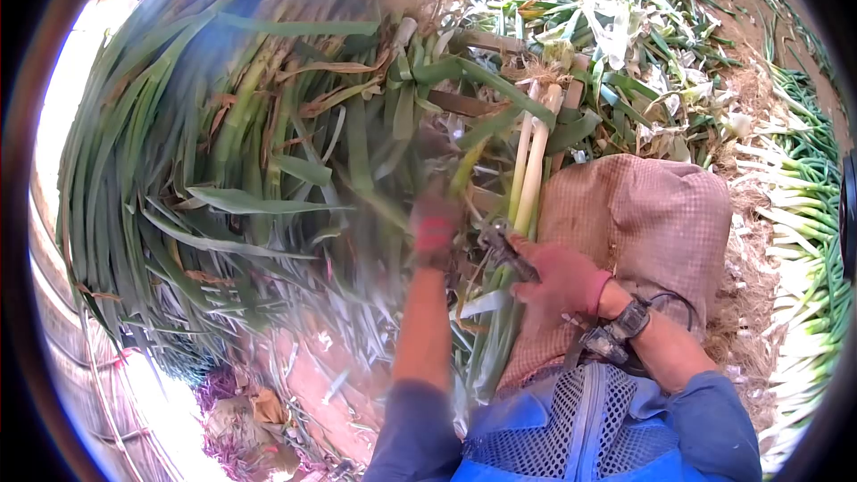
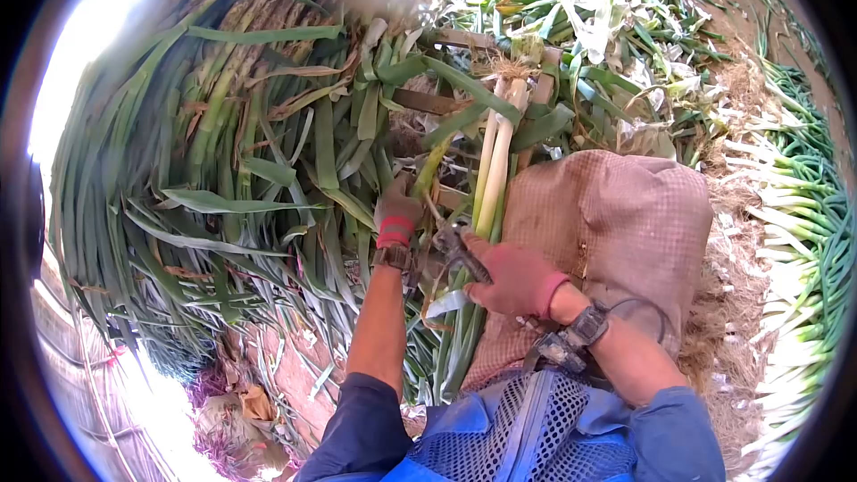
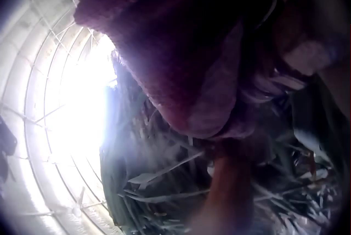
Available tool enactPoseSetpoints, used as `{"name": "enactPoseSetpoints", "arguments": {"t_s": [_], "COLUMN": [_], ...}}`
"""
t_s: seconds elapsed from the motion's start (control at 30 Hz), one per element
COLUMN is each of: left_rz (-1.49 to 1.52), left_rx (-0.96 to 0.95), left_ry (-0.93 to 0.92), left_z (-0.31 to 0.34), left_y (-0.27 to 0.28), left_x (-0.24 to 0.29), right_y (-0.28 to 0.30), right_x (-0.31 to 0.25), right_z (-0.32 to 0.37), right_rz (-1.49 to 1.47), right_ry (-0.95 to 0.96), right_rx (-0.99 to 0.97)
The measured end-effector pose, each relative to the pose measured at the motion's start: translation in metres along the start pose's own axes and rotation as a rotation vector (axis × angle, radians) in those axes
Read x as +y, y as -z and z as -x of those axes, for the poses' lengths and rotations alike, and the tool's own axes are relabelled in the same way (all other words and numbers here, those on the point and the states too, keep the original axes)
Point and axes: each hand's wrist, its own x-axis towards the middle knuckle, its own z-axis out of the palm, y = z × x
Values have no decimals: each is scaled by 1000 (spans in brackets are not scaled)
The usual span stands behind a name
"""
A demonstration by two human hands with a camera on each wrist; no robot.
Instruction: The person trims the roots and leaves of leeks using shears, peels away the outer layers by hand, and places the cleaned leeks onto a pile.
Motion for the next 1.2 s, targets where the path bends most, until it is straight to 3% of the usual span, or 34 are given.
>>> {"name": "enactPoseSetpoints", "arguments": {"t_s": [0.07,0.17,0.27,0.3,0.37,0.47,0.6,0.67,0.7,0.77,0.8,0.87,1.0,1.13,1.2], "left_rz": [64,70,63,64,26,0,-47,-10,-10,-96,-95,140,-74,-127,-141], "left_rx": [24,129,124,123,98,134,112,74,71,159,160,59,-17,-87,-141], "left_ry": [-18,6,35,29,83,43,82,91,88,-308,-313,-90,74,108,99], "left_z": [4,-5,-8,-8,-9,-12,-11,-10,-4,12,14,18,26,38,37], "left_y": [7,-9,-11,-11,-11,-17,-10,-12,-11,-2,2,11,23,37,40], "left_x": [9,-1,0,2,4,-2,5,1,-1,-5,-3,-3,-40,-39,-33], "right_y": [6,4,-16,-17,-15,-10,-23,-26,-22,-5,2,13,42,38,15], "right_x": [-26,-29,-22,-22,-23,-31,-21,-1,0,2,6,17,11,-5,-7], "right_z": [2,-11,-5,-9,-21,-10,-26,-42,-45,-54,-61,-75,-87,-63,-39], "right_rz": [14,-33,80,80,-84,-47,-34,-101,-101,-79,-79,-23,19,67,34], "right_ry": [-92,-209,-48,-51,-260,-157,-178,-101,-104,-191,-192,-166,-189,-223,-104], "right_rx": [-97,4,11,16,49,5,33,289,291,329,335,384,414,315,181]}}
